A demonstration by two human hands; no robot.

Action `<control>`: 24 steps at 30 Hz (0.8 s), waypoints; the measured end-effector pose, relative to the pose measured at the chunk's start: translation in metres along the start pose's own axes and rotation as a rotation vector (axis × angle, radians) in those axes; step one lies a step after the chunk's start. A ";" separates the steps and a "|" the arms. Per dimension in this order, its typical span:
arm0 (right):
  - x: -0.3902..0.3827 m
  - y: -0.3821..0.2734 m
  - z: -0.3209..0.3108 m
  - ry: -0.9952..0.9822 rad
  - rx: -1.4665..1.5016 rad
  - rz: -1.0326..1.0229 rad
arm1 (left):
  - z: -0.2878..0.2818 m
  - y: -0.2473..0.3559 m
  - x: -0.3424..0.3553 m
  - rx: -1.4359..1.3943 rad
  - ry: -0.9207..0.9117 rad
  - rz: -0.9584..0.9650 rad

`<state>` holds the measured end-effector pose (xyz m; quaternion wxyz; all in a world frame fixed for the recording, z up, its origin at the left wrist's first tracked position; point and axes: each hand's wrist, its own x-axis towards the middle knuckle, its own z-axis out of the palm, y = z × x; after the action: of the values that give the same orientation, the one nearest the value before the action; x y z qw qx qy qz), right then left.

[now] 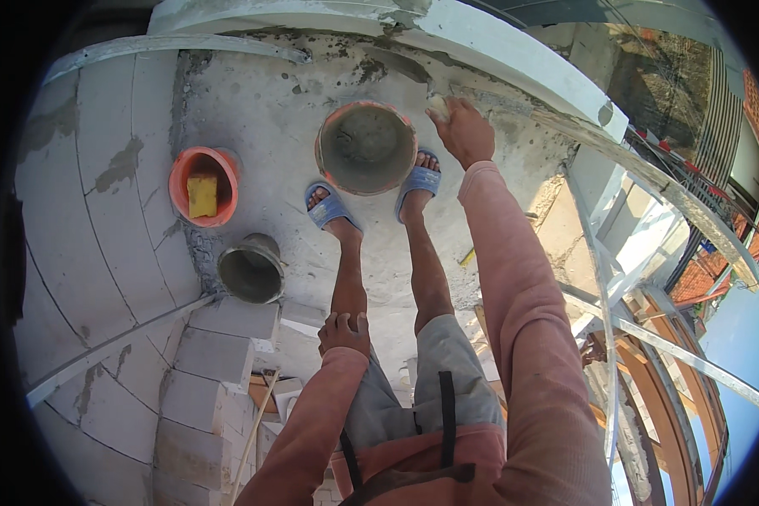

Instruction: The person applies mortar from a bucket onto the top edge of a wall using a trowel and then positions a white building block onto the mortared area.

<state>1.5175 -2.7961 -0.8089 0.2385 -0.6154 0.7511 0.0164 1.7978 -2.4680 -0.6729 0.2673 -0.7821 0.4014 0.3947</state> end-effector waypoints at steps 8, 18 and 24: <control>0.054 -0.015 -0.090 0.015 -0.377 -0.037 | 0.000 -0.002 -0.001 0.032 0.011 -0.017; -0.002 0.009 -0.081 0.092 -0.236 -0.007 | -0.003 0.004 0.001 0.040 0.012 -0.001; 0.000 -0.015 -0.065 0.018 -0.128 0.111 | -0.013 -0.005 0.005 0.059 -0.062 -0.039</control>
<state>1.5094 -2.8204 -0.7474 0.1907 -0.5870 0.7835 0.0723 1.8091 -2.4773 -0.6697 0.3100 -0.7689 0.3891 0.4017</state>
